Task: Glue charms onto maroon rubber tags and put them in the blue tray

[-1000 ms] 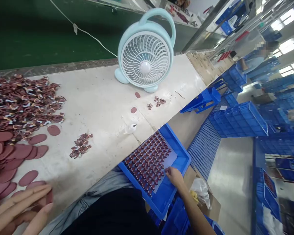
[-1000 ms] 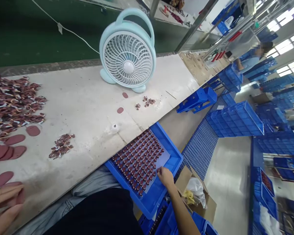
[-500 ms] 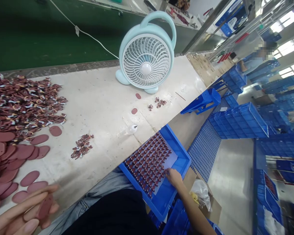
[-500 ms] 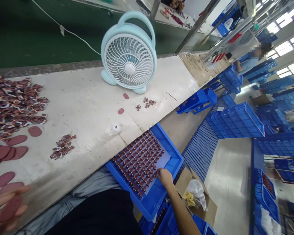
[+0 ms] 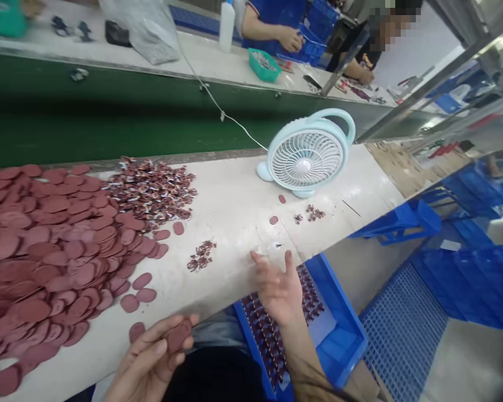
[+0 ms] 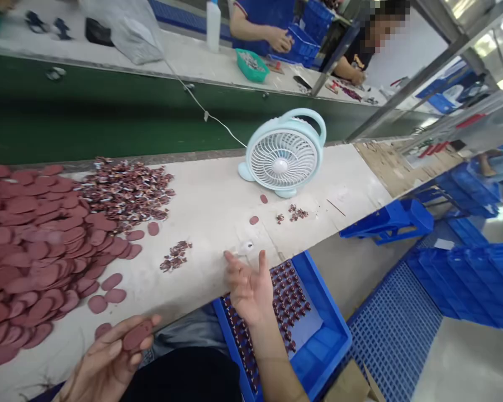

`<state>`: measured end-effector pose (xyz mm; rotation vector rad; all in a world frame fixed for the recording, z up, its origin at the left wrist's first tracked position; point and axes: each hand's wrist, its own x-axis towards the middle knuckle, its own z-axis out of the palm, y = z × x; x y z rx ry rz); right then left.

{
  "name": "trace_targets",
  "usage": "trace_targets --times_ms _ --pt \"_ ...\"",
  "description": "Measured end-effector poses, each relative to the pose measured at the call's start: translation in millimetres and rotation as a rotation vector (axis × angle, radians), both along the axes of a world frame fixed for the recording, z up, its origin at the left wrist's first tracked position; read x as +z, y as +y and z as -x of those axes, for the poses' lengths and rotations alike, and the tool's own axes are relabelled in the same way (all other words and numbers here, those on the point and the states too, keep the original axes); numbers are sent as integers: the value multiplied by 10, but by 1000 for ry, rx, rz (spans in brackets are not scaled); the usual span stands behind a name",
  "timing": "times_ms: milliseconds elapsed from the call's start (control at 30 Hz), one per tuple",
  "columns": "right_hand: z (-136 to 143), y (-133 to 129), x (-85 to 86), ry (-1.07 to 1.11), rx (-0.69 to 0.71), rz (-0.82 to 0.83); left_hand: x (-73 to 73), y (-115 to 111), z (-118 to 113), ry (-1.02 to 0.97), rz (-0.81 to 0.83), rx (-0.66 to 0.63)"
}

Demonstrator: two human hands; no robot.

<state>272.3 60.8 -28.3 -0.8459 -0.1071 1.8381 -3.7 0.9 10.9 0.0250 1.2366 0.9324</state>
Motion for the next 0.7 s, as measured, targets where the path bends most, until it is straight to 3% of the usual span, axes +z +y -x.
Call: trace_targets --times_ms 67,133,233,367,500,700 --pt "96 248 11 231 -45 -37 94 -12 -19 -33 8 33" --pt "188 367 69 277 -66 -52 157 -23 -17 -47 3 60" --pt "422 281 258 67 -95 -31 186 -19 -20 -66 -8 73" --pt "831 -82 457 -320 -129 -42 150 -10 -40 -118 -40 47" --pt "1021 -286 409 -448 -52 -92 118 -25 -36 -134 -87 13" --pt "935 -272 407 -495 -115 -65 84 -32 -88 -91 -169 -22"
